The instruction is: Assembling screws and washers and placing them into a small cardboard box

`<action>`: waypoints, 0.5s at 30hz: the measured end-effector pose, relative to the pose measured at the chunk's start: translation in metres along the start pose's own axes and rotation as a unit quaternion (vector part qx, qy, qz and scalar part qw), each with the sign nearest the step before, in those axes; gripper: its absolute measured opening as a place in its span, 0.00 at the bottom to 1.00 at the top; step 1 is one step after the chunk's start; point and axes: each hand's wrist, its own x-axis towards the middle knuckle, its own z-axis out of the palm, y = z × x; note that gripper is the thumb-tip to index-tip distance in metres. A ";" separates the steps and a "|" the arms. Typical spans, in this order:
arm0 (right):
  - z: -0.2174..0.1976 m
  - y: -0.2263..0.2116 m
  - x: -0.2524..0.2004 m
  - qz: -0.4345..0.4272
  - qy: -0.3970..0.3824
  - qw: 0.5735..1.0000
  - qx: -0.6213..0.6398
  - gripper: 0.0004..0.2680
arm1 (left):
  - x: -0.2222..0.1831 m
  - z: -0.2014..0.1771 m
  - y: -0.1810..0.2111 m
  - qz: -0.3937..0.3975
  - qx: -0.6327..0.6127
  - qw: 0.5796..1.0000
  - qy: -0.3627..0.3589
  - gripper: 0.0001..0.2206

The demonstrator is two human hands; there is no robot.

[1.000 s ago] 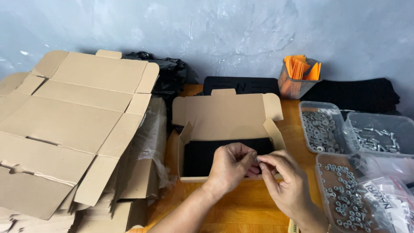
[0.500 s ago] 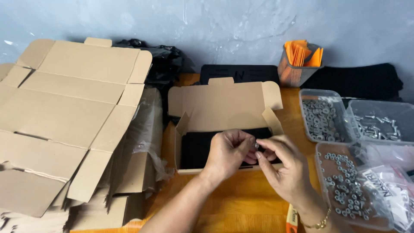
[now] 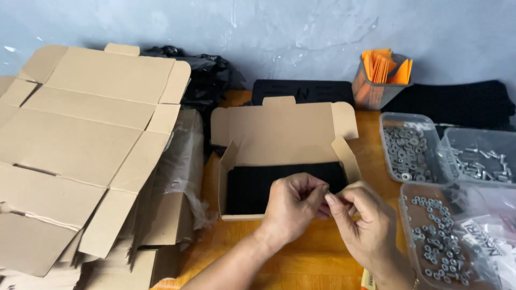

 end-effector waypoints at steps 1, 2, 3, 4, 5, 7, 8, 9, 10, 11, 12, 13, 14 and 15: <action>0.000 0.000 0.003 -0.002 -0.003 1.000 0.000 0.10 | 0.003 -0.003 0.000 0.001 -0.002 1.000 0.002 0.06; 0.000 0.001 0.007 -0.011 -0.005 1.000 -0.004 0.08 | 0.007 -0.006 0.000 0.010 -0.007 1.000 -0.002 0.06; -0.001 0.001 0.012 -0.017 -0.002 1.000 -0.011 0.07 | 0.013 -0.009 0.003 0.019 -0.009 1.000 -0.012 0.06; -0.002 0.000 0.003 -0.016 0.000 1.000 -0.014 0.07 | 0.008 -0.010 0.005 0.020 -0.009 1.000 -0.016 0.06; -0.002 0.003 0.000 -0.013 -0.005 1.000 -0.006 0.07 | 0.006 -0.012 0.009 0.011 -0.006 1.000 -0.007 0.06; 0.000 0.003 -0.005 0.001 -0.016 1.000 0.005 0.12 | 0.004 -0.015 0.010 -0.009 -0.003 1.000 0.005 0.06; 0.000 0.000 -0.006 -0.022 -0.021 0.999 0.014 0.11 | 0.002 -0.015 0.009 0.006 -0.003 1.000 0.002 0.06; 0.000 -0.002 -0.003 -0.052 -0.022 0.998 0.021 0.10 | 0.005 -0.014 0.011 0.029 -0.005 1.000 -0.003 0.05; 0.002 -0.002 -0.009 -0.048 -0.023 0.998 0.022 0.10 | 0.000 -0.013 0.004 0.025 -0.005 1.000 -0.003 0.05; 0.004 0.001 -0.008 -0.053 -0.021 0.998 0.021 0.09 | 0.003 -0.012 0.002 0.021 -0.008 1.000 0.003 0.06; 0.006 0.004 -0.006 -0.059 -0.019 0.998 0.020 0.09 | 0.005 -0.011 0.001 0.018 -0.010 1.000 0.008 0.07; 0.006 0.004 -0.005 -0.061 -0.017 0.998 0.019 0.09 | 0.005 -0.009 0.003 0.021 -0.010 1.000 0.006 0.07; 0.005 0.006 -0.003 -0.062 -0.012 0.998 0.026 0.08 | 0.006 -0.009 0.005 0.017 -0.011 1.000 0.002 0.06; 0.005 0.006 -0.005 -0.059 -0.012 0.998 0.036 0.07 | 0.003 -0.008 0.003 0.007 -0.014 1.000 0.002 0.06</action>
